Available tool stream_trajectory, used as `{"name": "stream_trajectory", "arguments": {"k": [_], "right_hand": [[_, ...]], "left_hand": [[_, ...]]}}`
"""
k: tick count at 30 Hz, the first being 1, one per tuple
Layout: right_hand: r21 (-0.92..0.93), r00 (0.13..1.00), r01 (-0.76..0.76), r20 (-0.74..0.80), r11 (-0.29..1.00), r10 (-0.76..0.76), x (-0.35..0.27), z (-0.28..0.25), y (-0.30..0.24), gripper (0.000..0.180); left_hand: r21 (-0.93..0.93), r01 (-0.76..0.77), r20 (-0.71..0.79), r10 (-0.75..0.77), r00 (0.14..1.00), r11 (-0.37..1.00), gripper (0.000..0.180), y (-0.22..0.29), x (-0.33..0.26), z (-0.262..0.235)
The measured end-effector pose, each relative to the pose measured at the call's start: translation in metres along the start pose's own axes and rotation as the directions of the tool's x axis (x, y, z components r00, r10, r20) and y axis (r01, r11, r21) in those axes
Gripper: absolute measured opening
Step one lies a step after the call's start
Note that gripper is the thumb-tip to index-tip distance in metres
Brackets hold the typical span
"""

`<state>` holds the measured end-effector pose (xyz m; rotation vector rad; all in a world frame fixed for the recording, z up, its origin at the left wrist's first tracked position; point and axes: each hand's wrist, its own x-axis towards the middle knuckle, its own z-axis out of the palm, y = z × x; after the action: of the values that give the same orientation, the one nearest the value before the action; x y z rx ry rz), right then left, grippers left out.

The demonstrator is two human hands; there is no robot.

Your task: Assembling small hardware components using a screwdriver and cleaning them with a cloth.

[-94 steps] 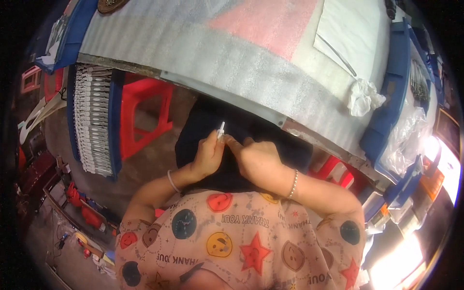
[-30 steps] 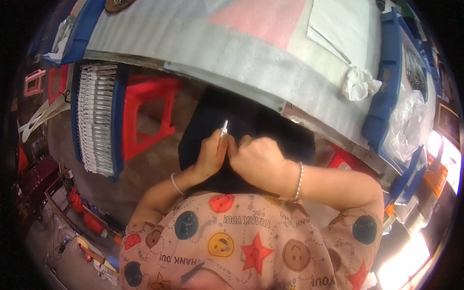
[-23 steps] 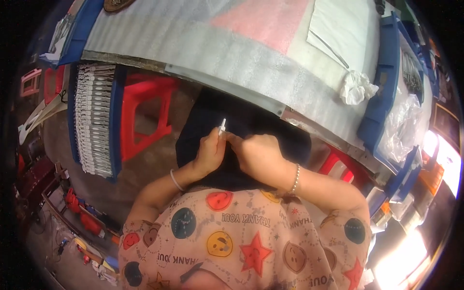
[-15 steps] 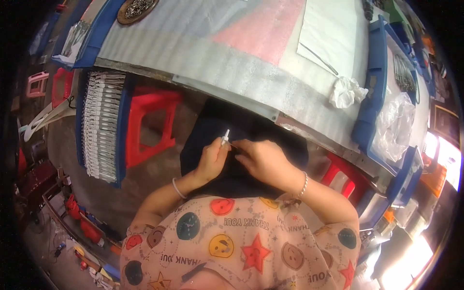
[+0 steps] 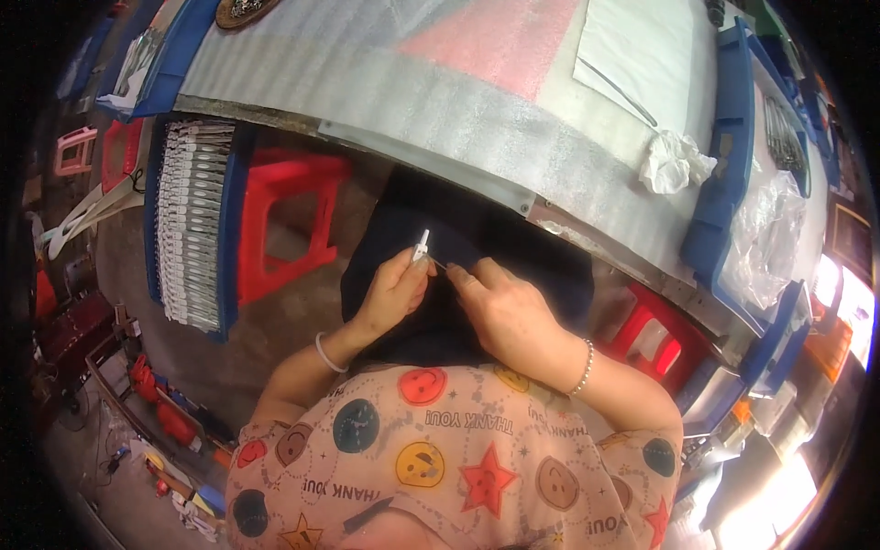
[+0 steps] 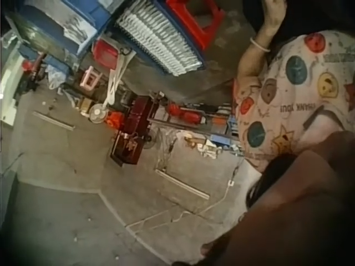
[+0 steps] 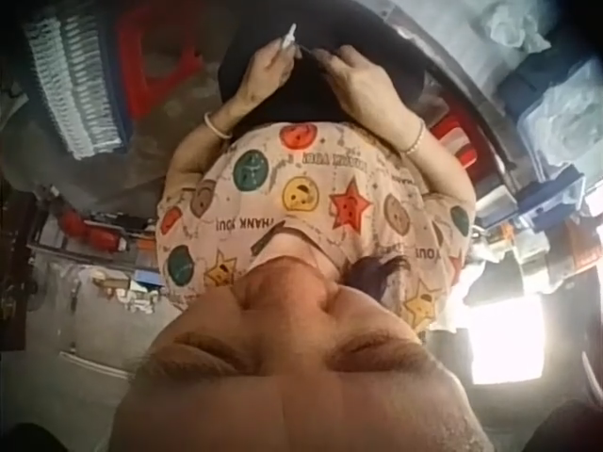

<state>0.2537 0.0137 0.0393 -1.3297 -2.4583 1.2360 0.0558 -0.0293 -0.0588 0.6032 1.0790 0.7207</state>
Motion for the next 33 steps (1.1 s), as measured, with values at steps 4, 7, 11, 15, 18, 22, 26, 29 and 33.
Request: {"name": "stream_trajectory", "arguments": {"k": [4, 7, 11, 15, 18, 22, 26, 29, 33], "right_hand": [[0.19, 0.998, -0.053, -0.021, 0.98, 0.058, 0.006, -0.002, 0.004, 0.034], [0.252, 0.994, -0.046, -0.088, 0.967, 0.07, 0.024, 0.001, 0.016, 0.026], [-0.327, 0.994, 0.075, 0.099, 0.942, -0.045, 0.021, 0.013, 0.001, 0.018], [0.265, 0.976, -0.206, -0.008, 0.942, 0.216, 0.036, 0.006, 0.019, 0.018], [-0.36, 0.987, 0.154, 0.089, 0.92, -0.13, 0.026, 0.004, 0.004, 0.036], [-0.605, 0.932, 0.359, 0.272, 0.711, -0.24, 0.036, -0.001, 0.0, 0.043], [-0.115, 0.985, 0.052, 0.168, 0.992, -0.032, 0.042, -0.001, 0.016, 0.038], [0.285, 0.985, -0.168, 0.088, 0.944, 0.149, 0.038, 0.013, 0.036, 0.031], [-0.412, 0.98, 0.079, 0.197, 0.908, 0.004, 0.036, -0.007, -0.01, 0.041]], "left_hand": [[0.006, 0.018, -0.008, -0.017, 1.0, 1.0, 0.017, -0.002, 0.003, -0.001], [0.475, -0.234, -0.04, 0.287, 0.957, 0.848, 0.015, -0.006, 0.006, 0.004], [0.554, -0.296, -0.058, 0.39, 0.919, 0.778, 0.012, -0.012, 0.01, 0.002], [0.588, -0.248, -0.074, 0.357, 0.931, 0.77, 0.012, -0.012, 0.012, 0.002], [0.558, -0.269, -0.048, 0.354, 0.934, 0.785, 0.013, -0.01, 0.015, 0.004], [0.507, -0.202, -0.084, 0.282, 0.956, 0.838, 0.013, -0.006, 0.013, 0.002], [0.537, -0.253, -0.067, 0.34, 0.938, 0.805, 0.013, -0.014, 0.014, -0.002], [0.553, -0.31, -0.057, 0.406, 0.912, 0.773, 0.013, -0.015, 0.017, -0.001], [0.532, -0.357, -0.025, 0.435, 0.9, 0.768, 0.014, -0.013, 0.015, 0.001]]}}
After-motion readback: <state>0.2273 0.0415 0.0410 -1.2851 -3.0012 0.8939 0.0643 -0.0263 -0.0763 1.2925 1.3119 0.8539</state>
